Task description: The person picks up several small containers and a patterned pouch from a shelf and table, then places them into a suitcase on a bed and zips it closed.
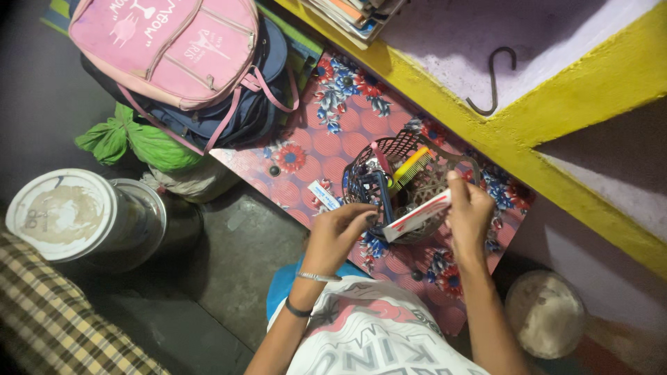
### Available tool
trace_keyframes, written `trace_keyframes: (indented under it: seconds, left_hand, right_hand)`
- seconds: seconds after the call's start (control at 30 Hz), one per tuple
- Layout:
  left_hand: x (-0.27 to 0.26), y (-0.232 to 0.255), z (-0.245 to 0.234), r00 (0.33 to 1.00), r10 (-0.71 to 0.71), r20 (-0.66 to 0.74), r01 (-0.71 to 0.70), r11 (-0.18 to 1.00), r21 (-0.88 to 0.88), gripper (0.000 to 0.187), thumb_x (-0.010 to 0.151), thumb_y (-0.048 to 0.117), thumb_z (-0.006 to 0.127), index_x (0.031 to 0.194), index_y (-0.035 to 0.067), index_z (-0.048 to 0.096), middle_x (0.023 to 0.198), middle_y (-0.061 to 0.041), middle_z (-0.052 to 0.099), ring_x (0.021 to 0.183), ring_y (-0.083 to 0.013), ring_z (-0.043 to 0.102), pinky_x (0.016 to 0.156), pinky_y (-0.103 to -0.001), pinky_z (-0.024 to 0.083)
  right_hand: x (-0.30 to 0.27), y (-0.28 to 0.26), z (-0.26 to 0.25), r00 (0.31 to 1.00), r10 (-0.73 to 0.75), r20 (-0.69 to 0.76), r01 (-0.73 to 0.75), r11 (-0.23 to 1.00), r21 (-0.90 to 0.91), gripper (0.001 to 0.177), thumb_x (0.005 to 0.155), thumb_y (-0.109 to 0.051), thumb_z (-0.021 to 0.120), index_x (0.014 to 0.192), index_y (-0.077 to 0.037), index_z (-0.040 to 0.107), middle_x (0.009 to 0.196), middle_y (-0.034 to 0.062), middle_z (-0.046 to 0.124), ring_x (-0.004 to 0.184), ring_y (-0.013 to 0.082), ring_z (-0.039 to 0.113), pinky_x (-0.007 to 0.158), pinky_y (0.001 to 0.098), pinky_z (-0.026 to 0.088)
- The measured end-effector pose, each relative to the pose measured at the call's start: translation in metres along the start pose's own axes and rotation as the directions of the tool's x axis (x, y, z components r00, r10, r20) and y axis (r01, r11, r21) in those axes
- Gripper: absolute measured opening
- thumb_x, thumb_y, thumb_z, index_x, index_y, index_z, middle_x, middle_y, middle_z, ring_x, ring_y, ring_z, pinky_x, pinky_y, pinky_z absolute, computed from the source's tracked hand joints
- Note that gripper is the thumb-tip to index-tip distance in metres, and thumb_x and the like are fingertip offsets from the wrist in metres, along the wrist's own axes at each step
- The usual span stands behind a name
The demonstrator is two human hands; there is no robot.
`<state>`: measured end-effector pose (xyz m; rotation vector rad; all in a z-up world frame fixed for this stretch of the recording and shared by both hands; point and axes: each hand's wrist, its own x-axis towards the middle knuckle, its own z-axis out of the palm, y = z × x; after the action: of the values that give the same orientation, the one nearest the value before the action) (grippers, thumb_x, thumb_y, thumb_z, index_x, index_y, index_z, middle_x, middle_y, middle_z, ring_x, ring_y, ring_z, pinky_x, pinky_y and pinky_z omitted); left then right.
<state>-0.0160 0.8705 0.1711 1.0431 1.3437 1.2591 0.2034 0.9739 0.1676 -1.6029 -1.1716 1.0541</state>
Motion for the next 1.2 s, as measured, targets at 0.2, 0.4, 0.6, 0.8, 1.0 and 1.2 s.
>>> trace_keyframes:
  seconds: [0.2, 0.4, 0.6, 0.8, 1.0, 1.2]
  left_hand:
    - [-0.002, -0.009, 0.015, 0.980, -0.038, 0.194, 0.026, 0.998, 0.065, 0.029, 0.090, 0.011, 0.073, 0.115, -0.003, 0.074, 0.091, -0.005, 0.080, 0.076, -0.0073, 0.070, 0.068, -0.025, 0.057]
    - [-0.009, -0.041, 0.010, 0.972, -0.189, 0.138, 0.204, 0.974, -0.103, 0.023, 0.087, 0.004, 0.075, 0.109, -0.005, 0.077, 0.086, -0.006, 0.077, 0.070, -0.0082, 0.069, 0.062, -0.026, 0.058]
    - [-0.006, -0.076, -0.014, 0.979, -0.169, -0.114, 0.117, 0.924, -0.365, 0.023, 0.091, 0.001, 0.069, 0.112, -0.009, 0.074, 0.088, -0.010, 0.077, 0.074, -0.0121, 0.071, 0.066, -0.024, 0.057]
    - [-0.004, -0.060, -0.056, 0.892, -0.218, -0.395, -0.041, 0.833, -0.552, 0.025, 0.087, -0.006, 0.072, 0.112, -0.010, 0.068, 0.097, -0.015, 0.078, 0.080, -0.0153, 0.074, 0.072, -0.025, 0.059]
    - [-0.003, -0.061, -0.059, 0.857, -0.234, -0.459, -0.028, 0.868, -0.496, 0.023, 0.086, -0.004, 0.074, 0.109, -0.009, 0.069, 0.096, -0.014, 0.078, 0.080, -0.0134, 0.074, 0.071, -0.024, 0.059]
    - [-0.006, -0.069, -0.054, 0.882, -0.223, -0.415, -0.049, 0.834, -0.550, 0.024, 0.086, -0.003, 0.074, 0.109, -0.006, 0.068, 0.096, -0.013, 0.078, 0.081, -0.0125, 0.074, 0.072, -0.024, 0.058]
  right_hand:
    - [-0.005, -0.010, 0.025, 0.993, -0.047, 0.112, 0.049, 0.999, -0.008, 0.047, 0.099, -0.034, 0.070, 0.063, -0.004, 0.059, 0.052, -0.0038, 0.048, 0.039, 0.0044, 0.039, 0.035, 0.0248, 0.026]
    - [-0.007, -0.002, 0.034, 0.972, -0.079, 0.221, 0.092, 0.995, -0.046, 0.051, 0.101, -0.042, 0.066, 0.067, -0.004, 0.062, 0.054, -0.0048, 0.053, 0.042, 0.0018, 0.045, 0.036, 0.0218, 0.033]
    - [-0.017, -0.004, 0.046, 0.946, -0.018, 0.324, 0.034, 0.998, -0.045, 0.052, 0.106, -0.046, 0.052, 0.080, -0.005, 0.072, 0.052, -0.0017, 0.052, 0.039, 0.0039, 0.043, 0.036, 0.0204, 0.030]
    - [-0.054, 0.026, 0.083, 0.693, -0.019, 0.721, 0.246, 0.946, -0.211, 0.025, 0.092, -0.027, 0.070, 0.089, -0.003, 0.076, 0.063, 0.0018, 0.068, 0.051, 0.0115, 0.063, 0.047, 0.0280, 0.050]
    - [-0.062, 0.142, 0.153, 0.470, -0.220, 0.855, 0.839, 0.413, -0.355, 0.032, 0.087, -0.015, 0.070, 0.115, 0.000, 0.064, 0.111, 0.0227, 0.065, 0.102, 0.0385, 0.065, 0.082, 0.0492, 0.055]
    - [-0.034, 0.210, 0.205, 0.616, -0.430, 0.660, 0.772, 0.167, -0.613, 0.016, 0.089, -0.007, 0.060, 0.102, 0.000, 0.055, 0.107, 0.0234, 0.060, 0.099, 0.0389, 0.065, 0.073, 0.0443, 0.058]
